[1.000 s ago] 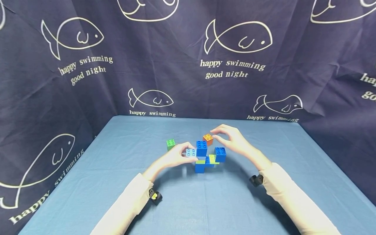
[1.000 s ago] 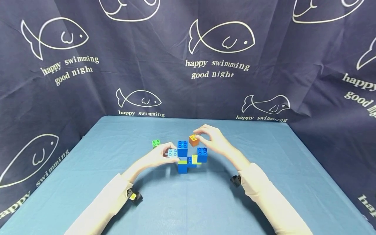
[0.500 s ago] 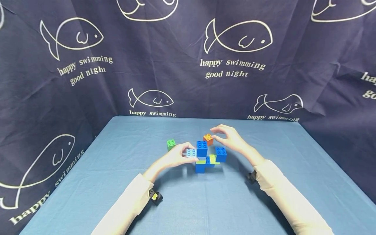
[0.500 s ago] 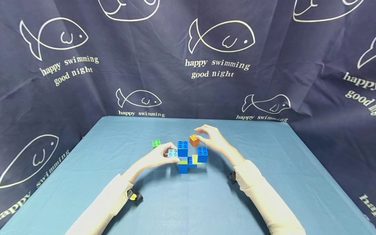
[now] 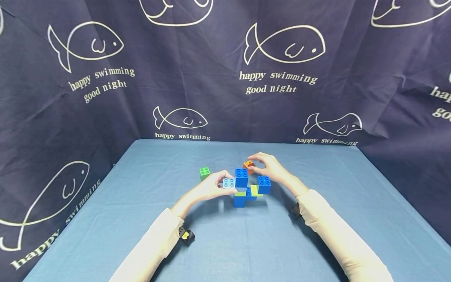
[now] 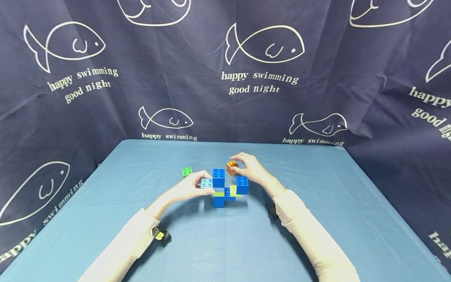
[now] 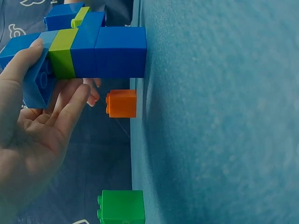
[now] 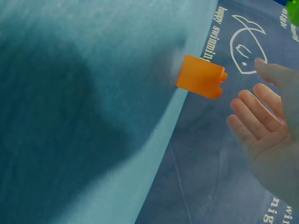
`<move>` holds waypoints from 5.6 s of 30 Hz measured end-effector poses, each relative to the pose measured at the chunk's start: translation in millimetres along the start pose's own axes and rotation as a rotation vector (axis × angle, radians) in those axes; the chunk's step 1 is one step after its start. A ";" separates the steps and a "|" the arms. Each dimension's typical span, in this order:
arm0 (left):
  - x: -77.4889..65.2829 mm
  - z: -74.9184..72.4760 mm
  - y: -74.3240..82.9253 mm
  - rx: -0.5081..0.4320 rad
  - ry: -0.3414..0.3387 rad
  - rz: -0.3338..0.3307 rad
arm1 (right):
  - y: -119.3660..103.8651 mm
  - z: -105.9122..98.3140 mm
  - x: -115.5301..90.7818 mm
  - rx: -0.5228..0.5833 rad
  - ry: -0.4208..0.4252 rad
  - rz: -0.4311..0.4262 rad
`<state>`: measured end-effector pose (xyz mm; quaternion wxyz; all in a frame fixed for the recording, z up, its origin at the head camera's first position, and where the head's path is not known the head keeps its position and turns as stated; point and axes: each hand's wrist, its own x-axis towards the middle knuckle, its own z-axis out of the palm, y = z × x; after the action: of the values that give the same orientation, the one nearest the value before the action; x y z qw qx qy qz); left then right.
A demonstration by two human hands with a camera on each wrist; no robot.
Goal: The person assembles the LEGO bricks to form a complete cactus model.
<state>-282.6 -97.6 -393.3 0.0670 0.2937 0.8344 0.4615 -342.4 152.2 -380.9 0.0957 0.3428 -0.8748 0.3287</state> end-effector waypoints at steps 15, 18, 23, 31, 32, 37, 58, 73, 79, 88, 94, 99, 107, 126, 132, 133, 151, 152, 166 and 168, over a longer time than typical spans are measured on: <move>-0.2 -1.7 -3.7 -0.030 -0.007 0.029 | 2.8 7.8 4.2 -0.064 -0.122 0.100; -0.9 -1.2 -4.3 -0.019 -0.010 0.028 | 3.7 8.2 3.3 -0.063 -0.136 0.105; -0.9 -1.3 -3.8 -0.020 -0.010 0.012 | 6.5 8.5 3.8 -0.049 -0.117 0.053; 0.7 -0.1 -3.5 -0.021 -0.006 0.015 | 8.2 8.9 5.4 -0.080 -0.130 0.081; 0.8 0.2 -3.6 -0.015 -0.003 0.014 | 8.2 8.8 5.5 -0.084 -0.131 0.086; 1.2 1.0 -1.4 0.000 0.007 0.014 | 8.9 7.9 4.0 -0.099 -0.124 0.090; 3.0 1.1 -0.6 0.000 0.028 0.032 | 8.2 0.5 -2.4 0.001 -0.220 0.260; 8.1 3.5 -3.8 -0.017 0.021 0.042 | 15.2 -4.3 -6.0 -0.008 -0.189 0.279; 9.1 1.3 -3.1 -0.023 0.019 0.038 | 13.5 -9.2 -5.8 -0.028 -0.154 0.271; 8.8 -0.3 -2.1 -0.031 0.012 0.023 | 8.8 -17.7 -8.4 -0.034 -0.085 0.213; 8.3 0.5 -0.8 -0.021 0.025 0.022 | 8.9 -21.9 -9.7 -0.031 -0.046 0.203; 8.1 0.7 -1.7 -0.018 0.025 0.024 | 7.4 -27.2 -11.3 -0.028 -0.024 0.206; 6.7 0.9 -4.5 -0.001 0.020 0.036 | 3.1 -31.1 -11.9 -0.033 0.013 0.177; 5.1 3.4 -1.8 0.003 0.026 0.012 | -15.4 -43.5 -15.5 -0.010 0.072 0.089; -4.6 -2.2 24.4 0.017 0.018 0.012 | -22.3 -45.7 -17.5 -0.019 0.080 0.070; -6.2 -3.0 28.1 0.014 0.015 0.014 | -23.3 -46.1 -17.9 -0.020 0.084 0.069; -8.7 -3.3 33.5 0.006 0.015 -0.007 | -46.5 -53.9 -22.6 0.004 0.099 0.043; -8.7 -3.3 33.3 0.004 0.015 -0.009 | -47.9 -54.0 -22.8 0.008 0.099 0.043; -8.1 -3.7 32.1 -0.002 0.011 -0.010 | -65.1 -55.1 -22.1 0.046 0.118 0.052; -7.8 -3.6 31.1 -0.011 0.010 -0.010 | -67.2 -56.0 -21.8 0.048 0.126 0.049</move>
<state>-264.3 -92.0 -367.4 0.0668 0.2867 0.8336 0.4675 -284.8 162.9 -312.3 0.1342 0.3022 -0.8669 0.3729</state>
